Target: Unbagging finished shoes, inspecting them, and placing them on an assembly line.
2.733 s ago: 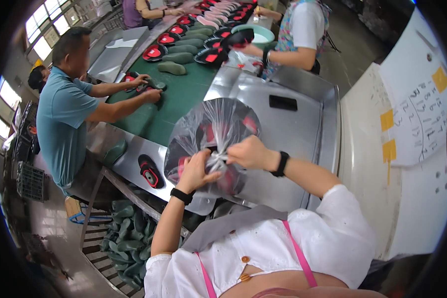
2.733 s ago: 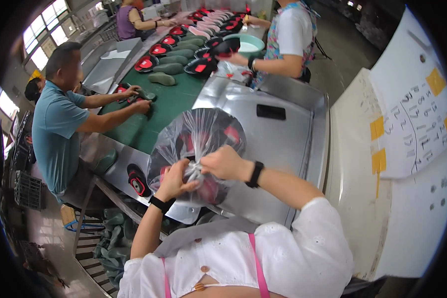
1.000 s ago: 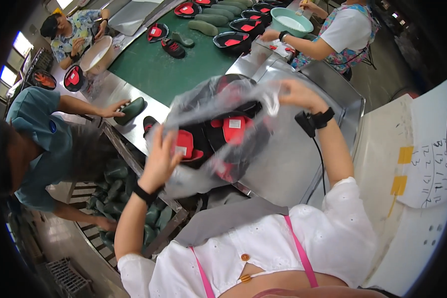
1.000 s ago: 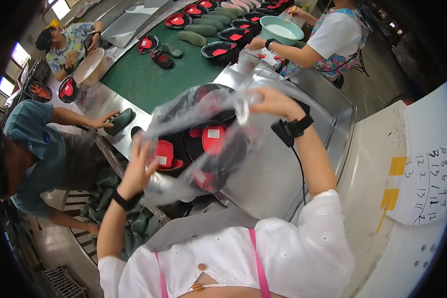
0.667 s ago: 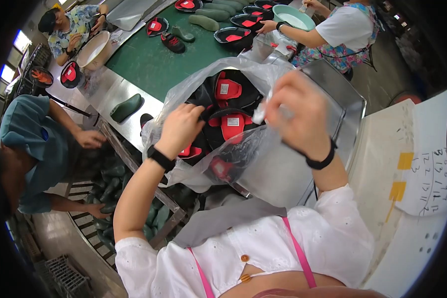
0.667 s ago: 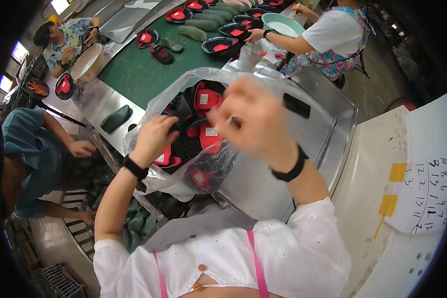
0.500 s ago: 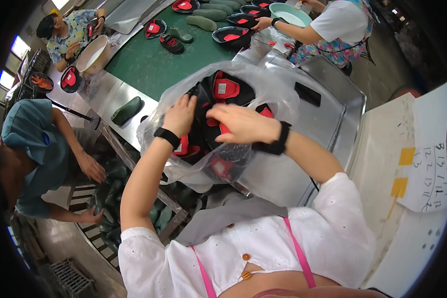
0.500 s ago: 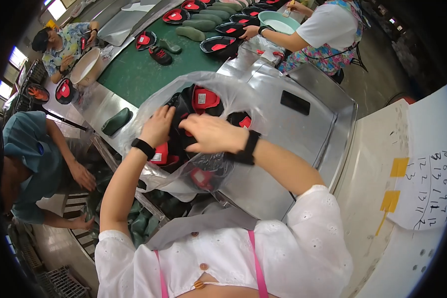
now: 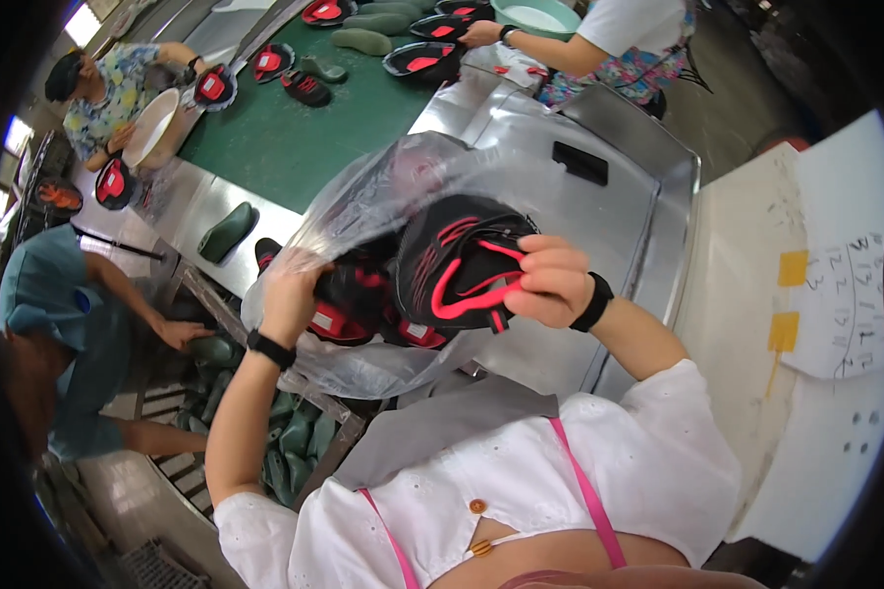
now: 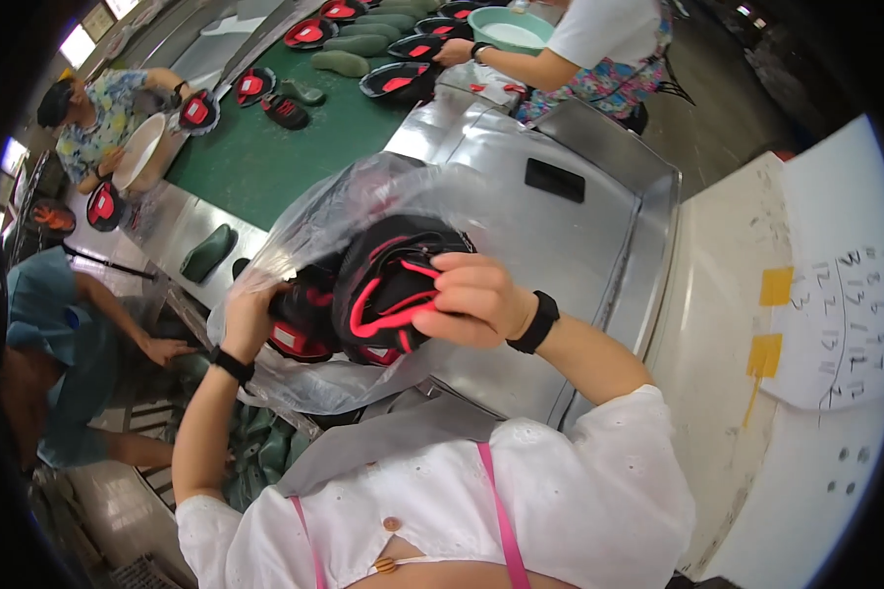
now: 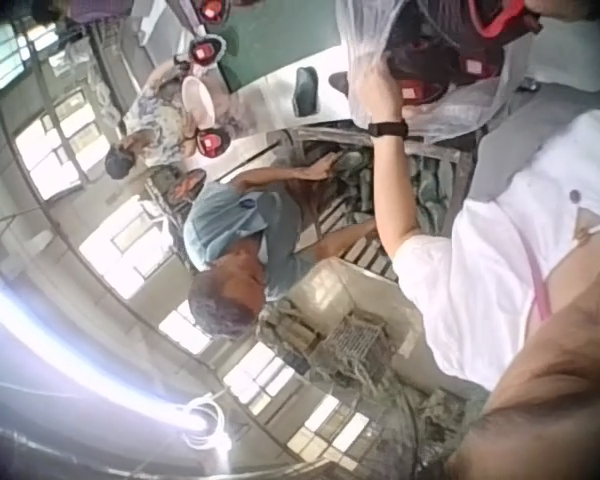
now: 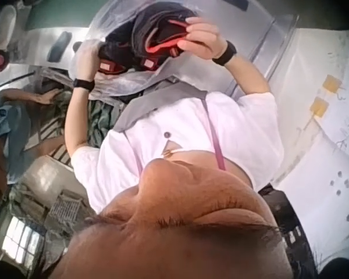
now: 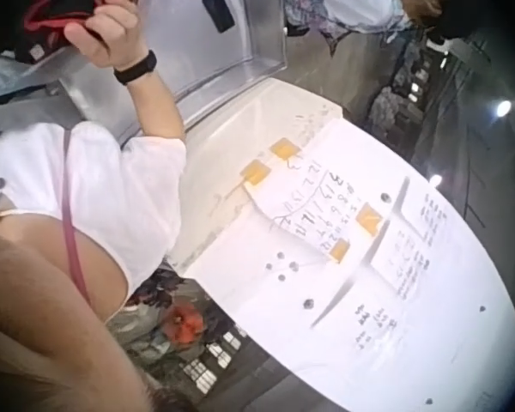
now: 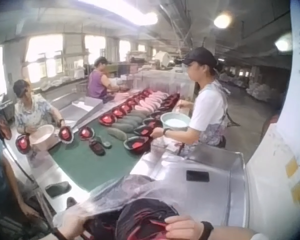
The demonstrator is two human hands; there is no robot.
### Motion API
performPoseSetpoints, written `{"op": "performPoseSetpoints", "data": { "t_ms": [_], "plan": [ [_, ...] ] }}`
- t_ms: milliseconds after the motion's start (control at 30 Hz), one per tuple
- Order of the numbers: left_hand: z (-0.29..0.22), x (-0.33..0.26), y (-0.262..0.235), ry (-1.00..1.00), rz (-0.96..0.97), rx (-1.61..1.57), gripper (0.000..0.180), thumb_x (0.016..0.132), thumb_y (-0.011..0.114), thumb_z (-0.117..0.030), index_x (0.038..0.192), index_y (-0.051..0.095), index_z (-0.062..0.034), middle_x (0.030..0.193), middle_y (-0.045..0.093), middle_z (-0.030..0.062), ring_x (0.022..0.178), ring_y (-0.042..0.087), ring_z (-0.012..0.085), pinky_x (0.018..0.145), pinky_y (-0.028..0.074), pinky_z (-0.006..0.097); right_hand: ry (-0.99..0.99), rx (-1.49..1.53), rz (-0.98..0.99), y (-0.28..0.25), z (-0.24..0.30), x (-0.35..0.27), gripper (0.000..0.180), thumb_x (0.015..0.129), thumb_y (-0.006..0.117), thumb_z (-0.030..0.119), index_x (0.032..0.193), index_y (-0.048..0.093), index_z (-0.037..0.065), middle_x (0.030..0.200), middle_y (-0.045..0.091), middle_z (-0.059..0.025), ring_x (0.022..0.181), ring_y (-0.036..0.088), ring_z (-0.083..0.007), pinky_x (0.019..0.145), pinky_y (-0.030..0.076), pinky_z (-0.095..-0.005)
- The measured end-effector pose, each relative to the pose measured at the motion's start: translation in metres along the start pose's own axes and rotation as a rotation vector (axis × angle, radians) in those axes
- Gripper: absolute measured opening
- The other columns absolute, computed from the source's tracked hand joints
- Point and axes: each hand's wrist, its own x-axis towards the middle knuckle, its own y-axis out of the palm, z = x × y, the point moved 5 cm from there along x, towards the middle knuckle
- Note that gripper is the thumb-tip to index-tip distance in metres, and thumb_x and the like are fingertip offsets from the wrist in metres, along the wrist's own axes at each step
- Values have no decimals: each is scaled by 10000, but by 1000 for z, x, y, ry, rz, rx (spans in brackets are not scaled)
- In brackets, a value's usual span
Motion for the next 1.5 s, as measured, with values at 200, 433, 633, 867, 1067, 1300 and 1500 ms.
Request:
{"op": "performPoseSetpoints", "data": {
  "t_ms": [200, 433, 633, 867, 1067, 1300, 1500],
  "plan": [
    [-47, -23, -52, 169, -506, -345, 143, 617, 651, -73, 737, 575, -71, 1007, 597, 152, 1054, 538, 370, 884, 438, 426, -127, -373, -158, -3, 24, -26, 313, 793, 604, 131, 1056, 475, 244, 986, 557, 1, 952, 435, -197, 938, 356, -455],
    [-40, -41, -57, 41, -900, -551, 166, 656, 681, -17, 718, 563, -116, 1186, 473, 169, 1205, 393, 424, 980, 341, 479, 85, -284, -158, -16, 38, -29, 391, 765, 639, 101, 1076, 412, 167, 949, 561, -67, 937, 433, -235, 827, 435, -474],
    [-46, -33, -47, 77, -971, -757, 176, 676, 695, -46, 759, 565, -131, 1177, 454, 142, 1215, 377, 430, 985, 351, 491, 612, -340, -665, -60, 29, -8, 474, 641, 705, 120, 1040, 475, 8, 938, 485, -142, 935, 471, -271, 857, 418, -389],
    [-35, 0, -57, -230, -720, -689, 249, 621, 620, 79, 842, 560, -20, 878, 582, 89, 823, 554, 231, 725, 438, 320, 963, 478, -408, -70, 5, -1, 621, 654, 592, 28, 1250, 424, -24, 1092, 567, -118, 997, 541, -196, 904, 402, -301],
    [-65, 33, -94, 179, -554, -214, 277, 571, 581, 58, 832, 570, -35, 821, 567, 100, 791, 551, 288, 673, 445, 353, 718, 1010, -150, -37, -35, 11, 452, 874, 538, 304, 1170, 469, -31, 1244, 465, -120, 1120, 454, -169, 944, 352, -285],
    [-83, 49, -97, 325, -679, 77, 244, 609, 568, 30, 847, 576, -24, 889, 583, 95, 851, 562, 277, 708, 459, 362, 583, 1196, 230, 66, -37, 40, 301, 836, 578, 76, 1136, 554, 61, 1421, 208, -129, 1240, 357, -205, 995, 325, -305],
    [-45, 26, -42, 65, -573, -133, 340, 658, 595, 76, 958, 485, -38, 1309, 388, 222, 1207, 385, 409, 920, 409, 414, 754, 1105, 78, 103, -34, -1, 282, 792, 596, 20, 1074, 600, 18, 1366, 337, -148, 1137, 472, -224, 966, 362, -305]
  ]
}}
